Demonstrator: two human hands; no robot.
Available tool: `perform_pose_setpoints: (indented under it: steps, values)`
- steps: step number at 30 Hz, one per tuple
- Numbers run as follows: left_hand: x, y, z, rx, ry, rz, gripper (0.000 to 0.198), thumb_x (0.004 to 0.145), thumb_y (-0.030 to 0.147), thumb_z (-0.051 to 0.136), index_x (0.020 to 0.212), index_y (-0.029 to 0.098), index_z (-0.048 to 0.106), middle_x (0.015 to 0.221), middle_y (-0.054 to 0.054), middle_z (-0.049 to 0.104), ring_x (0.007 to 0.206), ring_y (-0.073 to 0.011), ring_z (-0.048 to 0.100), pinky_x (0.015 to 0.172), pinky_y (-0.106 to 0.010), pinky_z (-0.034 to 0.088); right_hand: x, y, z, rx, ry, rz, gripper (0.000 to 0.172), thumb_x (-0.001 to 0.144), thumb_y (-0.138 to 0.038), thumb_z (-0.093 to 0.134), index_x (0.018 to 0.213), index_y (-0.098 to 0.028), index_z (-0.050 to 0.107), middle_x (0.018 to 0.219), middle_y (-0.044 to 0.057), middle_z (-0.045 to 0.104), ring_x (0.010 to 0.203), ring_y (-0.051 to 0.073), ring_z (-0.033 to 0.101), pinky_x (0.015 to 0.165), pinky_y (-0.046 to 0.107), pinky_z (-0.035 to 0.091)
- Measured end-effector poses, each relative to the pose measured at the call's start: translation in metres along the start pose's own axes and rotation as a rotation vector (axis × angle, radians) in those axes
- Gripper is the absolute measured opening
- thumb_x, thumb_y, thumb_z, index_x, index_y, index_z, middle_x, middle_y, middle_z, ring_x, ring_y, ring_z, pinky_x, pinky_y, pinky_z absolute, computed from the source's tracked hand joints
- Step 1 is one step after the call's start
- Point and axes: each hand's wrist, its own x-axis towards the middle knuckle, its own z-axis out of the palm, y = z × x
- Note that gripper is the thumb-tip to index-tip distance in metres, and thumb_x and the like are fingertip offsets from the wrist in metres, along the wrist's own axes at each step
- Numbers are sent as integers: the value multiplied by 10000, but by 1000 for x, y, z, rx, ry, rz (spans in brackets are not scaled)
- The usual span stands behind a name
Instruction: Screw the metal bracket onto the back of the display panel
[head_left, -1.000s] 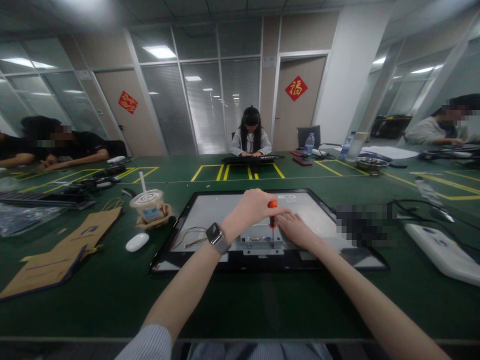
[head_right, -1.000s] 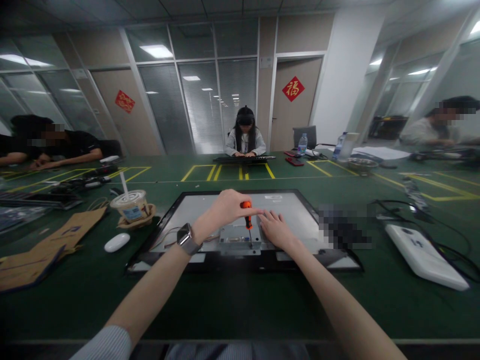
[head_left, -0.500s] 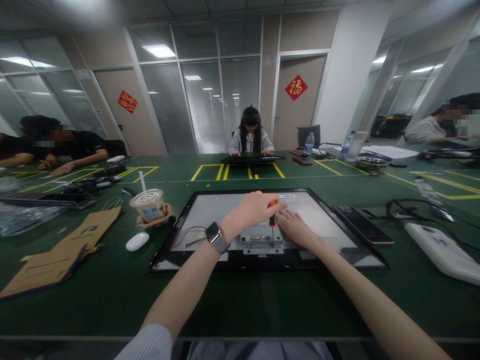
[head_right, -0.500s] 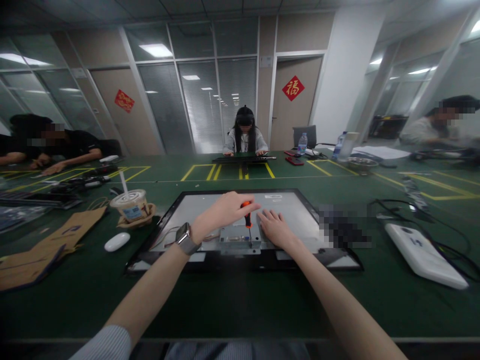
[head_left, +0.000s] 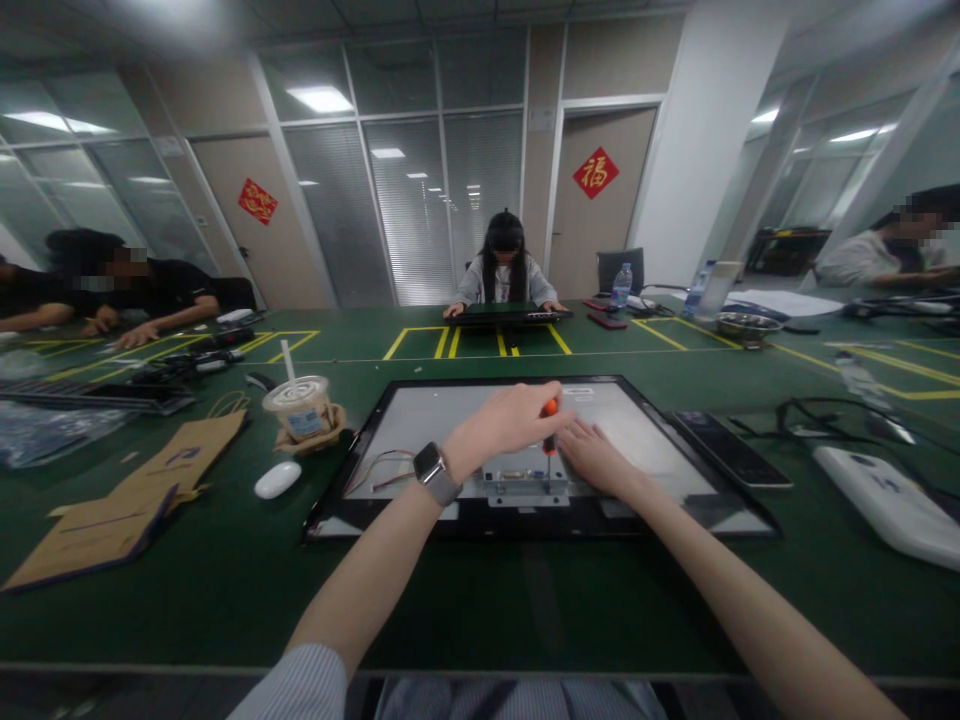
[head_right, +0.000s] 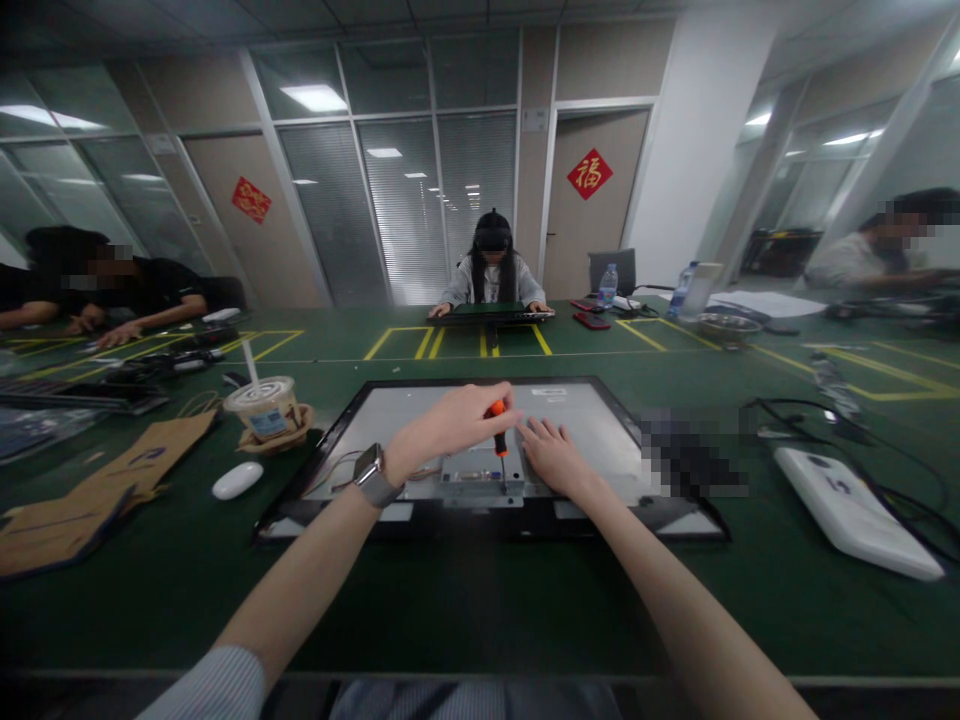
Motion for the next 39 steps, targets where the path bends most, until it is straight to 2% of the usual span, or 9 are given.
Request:
perform_pose_setpoints:
  steps: [3, 9, 14, 19, 24, 29, 34, 39]
  values:
    - [1, 0, 2, -5, -3, -37, 277, 956, 401, 326, 939, 200, 516, 755, -25, 635, 669, -164, 574, 601, -270, 363, 1, 1, 3, 0, 12, 4, 455, 961, -228, 290, 1400, -187, 401, 1488, 143, 371, 1363, 321, 319, 1023, 570, 336]
    - [1, 1, 3, -9, -1, -13, 201, 938, 320, 347, 1044, 190, 457, 773, -23, 621, 644, -158, 549, 585, -273, 359, 1, 1, 3, 27, 24, 14, 454, 967, -242, 281, 1402, -195, 405, 1475, 139, 397, 1346, 327, 355, 1028, 546, 344]
    - [1, 0, 3, 42, -6, -42, 202, 936, 345, 351, 959, 190, 479, 776, -31, 616, 650, -159, 549, 573, -273, 353, 1, 2, 2, 38, 15, 7, 459, 962, -230, 277, 1402, -188, 403, 1479, 149, 387, 1359, 319, 332, 1028, 564, 332]
    - [1, -2, 1, -4, -2, 21, 259, 945, 381, 348, 885, 192, 514, 771, -26, 615, 641, -146, 534, 579, -265, 348, 1, 2, 2, 34, 6, 0, 467, 960, -238, 271, 1407, -179, 394, 1483, 155, 377, 1364, 319, 320, 1027, 565, 333]
    - [1, -2, -2, -46, -17, 49, 182, 883, 287, 402, 892, 179, 549, 912, -43, 611, 753, -147, 541, 673, -266, 395, 2, 3, 6, 1, 8, 6, 449, 968, -244, 275, 1391, -191, 417, 1468, 141, 404, 1337, 336, 362, 1030, 553, 333]
    - [3, -2, -1, -90, -17, 41, 238, 898, 322, 369, 857, 179, 554, 939, -39, 569, 782, -149, 532, 744, -284, 430, 1, 3, 5, 27, 13, 3, 437, 972, -248, 277, 1378, -199, 432, 1467, 147, 399, 1345, 329, 347, 1027, 563, 328]
    - [5, -3, 0, -269, -59, 148, 219, 884, 193, 317, 856, 175, 534, 938, -34, 518, 854, -129, 521, 824, -247, 431, 1, 4, 6, 15, 20, -10, 429, 974, -251, 290, 1380, -225, 423, 1450, 140, 417, 1332, 295, 360, 1039, 538, 320]
    - [5, -5, 3, -239, 16, 67, 173, 915, 266, 365, 928, 180, 514, 963, -36, 525, 843, -135, 523, 810, -263, 434, 3, 3, 7, 14, 11, 10, 450, 967, -241, 278, 1396, -203, 405, 1464, 137, 406, 1342, 310, 348, 1036, 550, 318]
